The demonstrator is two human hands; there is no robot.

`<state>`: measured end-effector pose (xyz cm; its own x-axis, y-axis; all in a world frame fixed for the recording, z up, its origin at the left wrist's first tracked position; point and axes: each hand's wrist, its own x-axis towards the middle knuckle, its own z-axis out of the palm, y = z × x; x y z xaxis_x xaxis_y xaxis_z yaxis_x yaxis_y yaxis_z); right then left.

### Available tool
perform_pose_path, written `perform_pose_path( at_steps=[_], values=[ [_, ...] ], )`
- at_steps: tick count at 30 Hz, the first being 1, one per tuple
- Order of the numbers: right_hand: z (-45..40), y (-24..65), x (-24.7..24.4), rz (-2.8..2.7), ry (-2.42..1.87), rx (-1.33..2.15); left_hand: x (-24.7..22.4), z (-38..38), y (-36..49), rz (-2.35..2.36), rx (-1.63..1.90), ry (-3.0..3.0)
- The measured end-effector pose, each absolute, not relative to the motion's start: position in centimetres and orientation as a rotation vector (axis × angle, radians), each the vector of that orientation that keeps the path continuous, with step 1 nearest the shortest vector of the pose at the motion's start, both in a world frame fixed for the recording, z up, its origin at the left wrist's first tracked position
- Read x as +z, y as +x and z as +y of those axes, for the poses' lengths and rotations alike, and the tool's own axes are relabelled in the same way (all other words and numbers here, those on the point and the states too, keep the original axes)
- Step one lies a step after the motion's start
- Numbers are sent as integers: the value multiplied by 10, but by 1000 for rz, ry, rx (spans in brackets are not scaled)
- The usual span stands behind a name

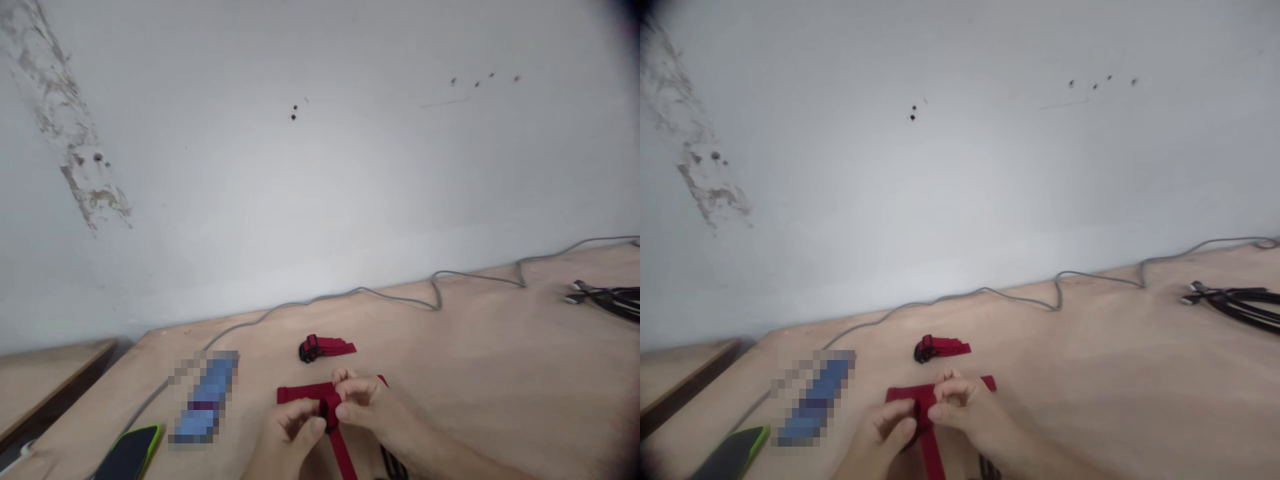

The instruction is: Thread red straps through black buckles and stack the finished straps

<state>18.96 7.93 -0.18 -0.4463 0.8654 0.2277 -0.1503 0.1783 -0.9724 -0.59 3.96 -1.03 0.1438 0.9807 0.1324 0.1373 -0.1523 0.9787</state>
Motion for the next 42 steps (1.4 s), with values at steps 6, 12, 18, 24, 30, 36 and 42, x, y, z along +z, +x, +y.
perform_pose_path(
  at_steps=[6, 12, 18, 24, 30, 36, 42],
  values=[
    [75, 187, -4, -1655, -814, 1228, 5, 36, 8, 1007, 1185, 1375],
    [69, 190, 3, -1764, -828, 1151, 5, 36, 9, 1074, 1215, 1342],
    [69, 188, -4, -1723, -830, 1205, -2, 45, 1, 1085, 1385, 1285],
    [72, 186, -13, -1752, -944, 1236, -7, 46, -3, 1233, 1436, 1539],
    [70, 190, -7, -1856, -995, 1207, -8, 42, -9, 1256, 1279, 2155],
    [64, 193, 15, -2047, -1084, 994, -9, 41, -12, 1174, 1249, 2464],
    [77, 200, 19, -2087, -1149, 895, -8, 41, -15, 1248, 1418, 2424]
  ],
)
